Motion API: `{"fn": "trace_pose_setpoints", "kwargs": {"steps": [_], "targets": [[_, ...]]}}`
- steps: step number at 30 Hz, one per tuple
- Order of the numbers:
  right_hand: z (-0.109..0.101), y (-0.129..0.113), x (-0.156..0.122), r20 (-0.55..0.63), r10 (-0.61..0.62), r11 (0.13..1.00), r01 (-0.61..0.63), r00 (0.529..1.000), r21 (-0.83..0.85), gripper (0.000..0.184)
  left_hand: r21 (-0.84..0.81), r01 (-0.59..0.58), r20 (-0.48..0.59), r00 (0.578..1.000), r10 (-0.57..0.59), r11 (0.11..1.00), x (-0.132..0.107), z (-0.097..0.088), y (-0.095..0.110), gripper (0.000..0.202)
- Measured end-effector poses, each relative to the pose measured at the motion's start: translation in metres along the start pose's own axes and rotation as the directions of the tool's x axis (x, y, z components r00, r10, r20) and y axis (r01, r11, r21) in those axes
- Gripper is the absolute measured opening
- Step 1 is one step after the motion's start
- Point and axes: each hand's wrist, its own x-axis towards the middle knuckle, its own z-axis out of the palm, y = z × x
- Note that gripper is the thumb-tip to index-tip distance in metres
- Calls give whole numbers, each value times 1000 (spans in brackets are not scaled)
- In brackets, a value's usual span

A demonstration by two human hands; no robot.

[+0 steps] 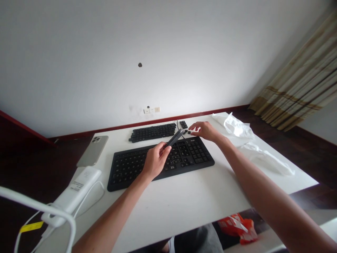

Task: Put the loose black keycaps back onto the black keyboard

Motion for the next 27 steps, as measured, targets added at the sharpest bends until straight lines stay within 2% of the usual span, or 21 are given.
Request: {"fn": "trace_pose_setpoints", "kwargs": {"steps": [8,14,19,27], "targets": [[9,-6,2,-37,69,997,-68,997,38,19,3,6,5,1000,-6,1000,0,-1,1,39],[13,-12,4,-21,101,995,-101,995,9,8,-3,-4,2,1000,4,1000,0,0,1,37],[12,-13,3,-19,74,997,-74,997,-4,7,-2,-1,4,1000,1,1000,0,0,1,37],[7,-16,0,-23,25,997,-23,999,69,21,-2,2,8,1000,-2,1000,0,-1,2,38]]}}
